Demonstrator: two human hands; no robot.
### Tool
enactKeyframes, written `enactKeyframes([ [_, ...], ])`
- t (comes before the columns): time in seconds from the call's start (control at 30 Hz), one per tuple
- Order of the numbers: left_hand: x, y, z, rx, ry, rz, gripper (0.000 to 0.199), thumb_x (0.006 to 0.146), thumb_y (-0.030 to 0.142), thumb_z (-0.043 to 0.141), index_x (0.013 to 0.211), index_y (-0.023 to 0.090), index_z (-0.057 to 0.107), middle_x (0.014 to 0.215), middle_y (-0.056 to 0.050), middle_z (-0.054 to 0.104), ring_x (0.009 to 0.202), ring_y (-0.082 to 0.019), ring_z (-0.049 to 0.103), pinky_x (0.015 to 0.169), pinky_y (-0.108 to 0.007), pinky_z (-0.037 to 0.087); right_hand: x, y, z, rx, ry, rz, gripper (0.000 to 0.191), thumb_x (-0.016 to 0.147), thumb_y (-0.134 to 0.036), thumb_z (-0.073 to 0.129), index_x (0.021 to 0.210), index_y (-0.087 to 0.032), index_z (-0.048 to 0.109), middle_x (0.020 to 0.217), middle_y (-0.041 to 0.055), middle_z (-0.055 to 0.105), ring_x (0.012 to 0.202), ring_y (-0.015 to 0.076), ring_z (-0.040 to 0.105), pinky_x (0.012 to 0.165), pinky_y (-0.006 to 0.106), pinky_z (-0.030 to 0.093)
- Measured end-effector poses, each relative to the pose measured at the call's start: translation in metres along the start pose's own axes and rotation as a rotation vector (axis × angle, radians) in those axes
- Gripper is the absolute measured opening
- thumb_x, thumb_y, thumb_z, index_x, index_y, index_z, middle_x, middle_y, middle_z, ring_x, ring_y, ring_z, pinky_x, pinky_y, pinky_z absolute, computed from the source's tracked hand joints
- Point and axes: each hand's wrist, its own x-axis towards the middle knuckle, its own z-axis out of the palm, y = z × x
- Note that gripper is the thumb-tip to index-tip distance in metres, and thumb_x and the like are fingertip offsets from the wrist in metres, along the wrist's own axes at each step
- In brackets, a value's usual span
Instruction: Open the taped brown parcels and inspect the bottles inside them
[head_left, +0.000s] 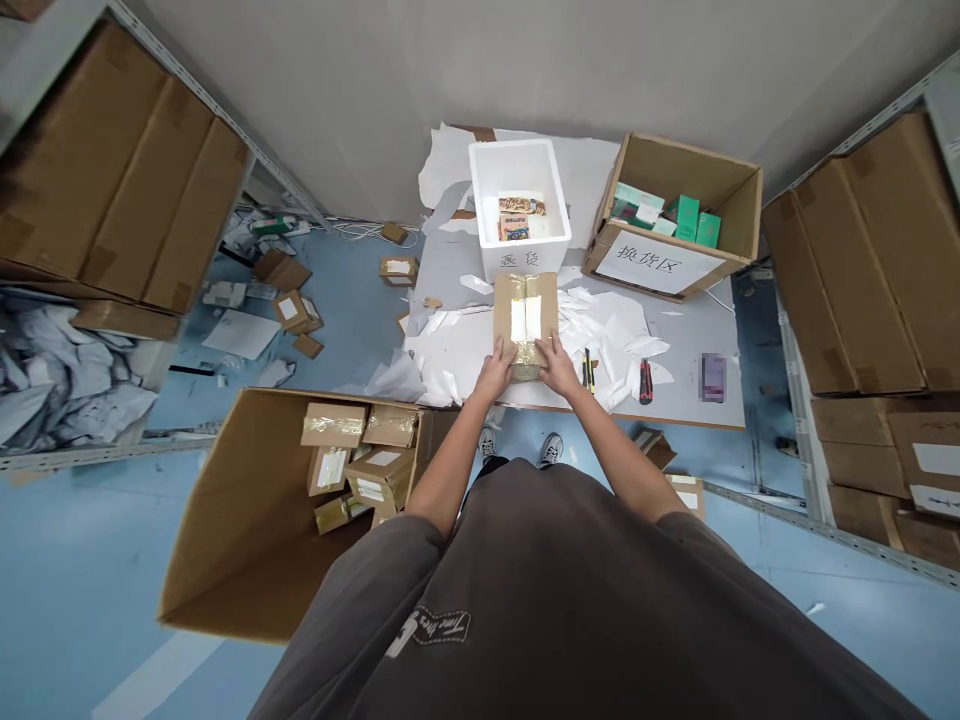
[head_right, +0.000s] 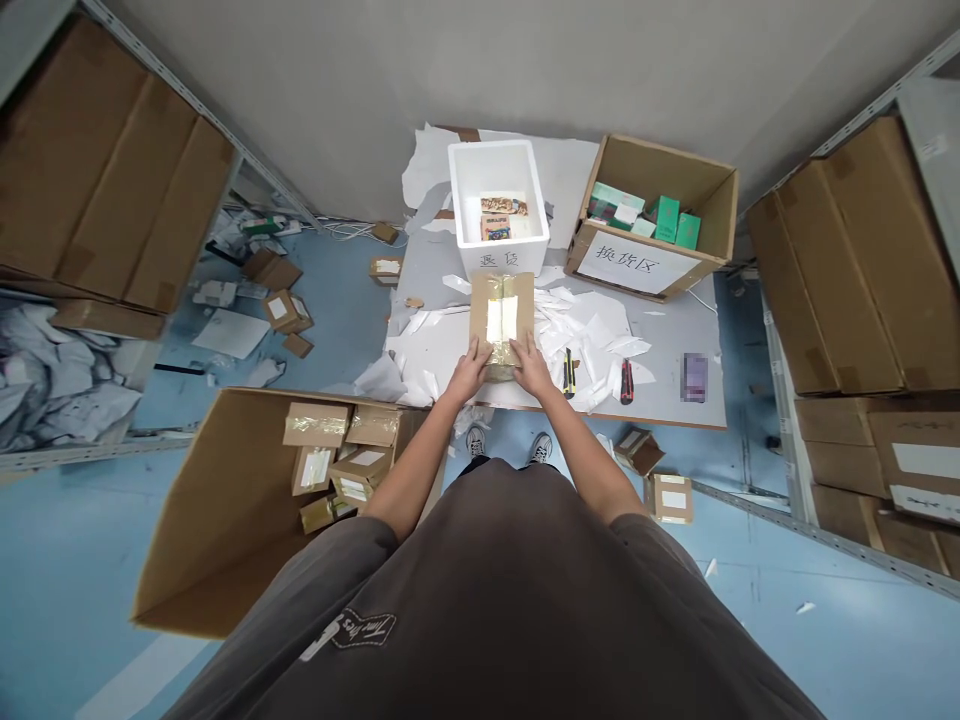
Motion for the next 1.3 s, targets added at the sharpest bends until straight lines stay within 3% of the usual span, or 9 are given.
enactKeyframes([
  [0.2, -0.005, 0.029, -0.056, -0.015, 0.228, -0.039, 0.064, 0.11, 0.034, 0.048, 0.173, 0.03, 0.041, 0.185, -0.008, 0.024, 0.156, -0.037, 0.049, 0.127, -0.054, 0.044, 0.014, -0.028, -0.065, -0.013, 0.139, -0.136, 0.089, 0.091, -0.024, 0.068, 0.175, -0.031, 0.039, 0.188, 0.0036, 0.009, 0.166, 0.0391, 0.035, 0.126, 0.058, 0.048],
  [0.3, 0.0, 0.04, -0.073, 0.009, 0.243, -0.036, 0.07, 0.109, 0.037, 0.053, 0.176, 0.032, 0.036, 0.187, -0.006, 0.016, 0.157, -0.04, 0.047, 0.126, -0.056, 0.044, 0.027, -0.034, -0.082, -0.021, 0.132, -0.137, 0.089, 0.095, -0.031, 0.066, 0.177, -0.034, 0.032, 0.188, 0.0021, 0.01, 0.16, 0.0404, 0.045, 0.121, 0.062, 0.052],
  [0.43, 0.014, 0.044, -0.064, 0.007, 0.079, -0.082, 0.061, 0.112, 0.038, 0.046, 0.173, 0.03, 0.044, 0.188, -0.007, 0.011, 0.154, -0.04, 0.05, 0.123, -0.057, 0.046, 0.034, -0.025, -0.07, -0.009, 0.051, -0.047, 0.07, 0.102, -0.036, 0.059, 0.171, -0.031, 0.046, 0.187, 0.0069, 0.015, 0.156, 0.0401, 0.051, 0.121, 0.061, 0.052],
  [0.57, 0.023, 0.048, -0.055, 0.038, 0.06, -0.098, 0.064, 0.113, 0.045, 0.046, 0.174, 0.031, 0.041, 0.189, -0.007, 0.008, 0.163, -0.041, 0.036, 0.127, -0.058, 0.041, 0.029, -0.01, -0.058, 0.012, 0.111, 0.046, 0.064, 0.107, -0.043, 0.052, 0.169, -0.028, 0.047, 0.184, 0.0112, 0.024, 0.162, 0.037, 0.042, 0.124, 0.06, 0.049],
  [0.7, 0.016, 0.054, -0.063, 0.125, 0.037, -0.044, 0.066, 0.109, 0.052, 0.054, 0.172, 0.034, 0.044, 0.189, -0.005, 0.007, 0.17, -0.045, 0.017, 0.129, -0.062, 0.036, 0.012, -0.004, -0.071, -0.031, 0.108, 0.029, 0.069, 0.105, -0.052, 0.058, 0.169, -0.027, 0.049, 0.185, 0.0137, 0.019, 0.163, 0.0406, 0.04, 0.123, 0.062, 0.049],
  [0.83, -0.004, 0.05, -0.063, 0.161, 0.003, 0.021, 0.069, 0.105, 0.052, 0.063, 0.17, 0.034, 0.047, 0.189, -0.006, 0.011, 0.172, -0.047, 0.01, 0.13, -0.064, 0.036, -0.011, -0.002, -0.085, -0.087, 0.054, -0.002, 0.075, 0.101, -0.052, 0.066, 0.17, -0.03, 0.047, 0.187, 0.0115, 0.015, 0.163, 0.0434, 0.039, 0.121, 0.062, 0.051],
  [1.0, -0.026, 0.035, -0.036, 0.071, -0.038, 0.09, 0.066, 0.107, 0.048, 0.063, 0.169, 0.03, 0.049, 0.188, -0.01, 0.01, 0.171, -0.045, 0.016, 0.13, -0.065, 0.037, -0.035, 0.008, -0.074, -0.091, -0.033, -0.029, 0.089, 0.095, -0.048, 0.077, 0.174, -0.035, 0.038, 0.188, 0.0107, 0.008, 0.158, 0.0456, 0.047, 0.116, 0.063, 0.054],
  [1.13, -0.034, 0.031, -0.015, -0.029, -0.01, 0.122, 0.057, 0.109, 0.029, 0.055, 0.166, 0.025, 0.051, 0.188, -0.014, 0.013, 0.17, -0.037, 0.025, 0.133, -0.06, 0.037, -0.043, 0.009, -0.055, -0.042, -0.004, -0.03, 0.087, 0.095, -0.035, 0.074, 0.174, -0.033, 0.039, 0.187, 0.0124, 0.013, 0.162, 0.0425, 0.042, 0.119, 0.059, 0.053],
  [1.3, -0.033, 0.038, -0.027, -0.087, 0.109, 0.093, 0.058, 0.111, 0.018, 0.04, 0.166, 0.029, 0.053, 0.187, -0.007, 0.018, 0.169, -0.03, 0.03, 0.135, -0.052, 0.037, -0.036, -0.008, -0.063, -0.031, 0.105, 0.013, 0.079, 0.099, -0.037, 0.064, 0.174, -0.031, 0.04, 0.182, 0.0108, 0.029, 0.159, 0.0395, 0.046, 0.117, 0.055, 0.056],
])
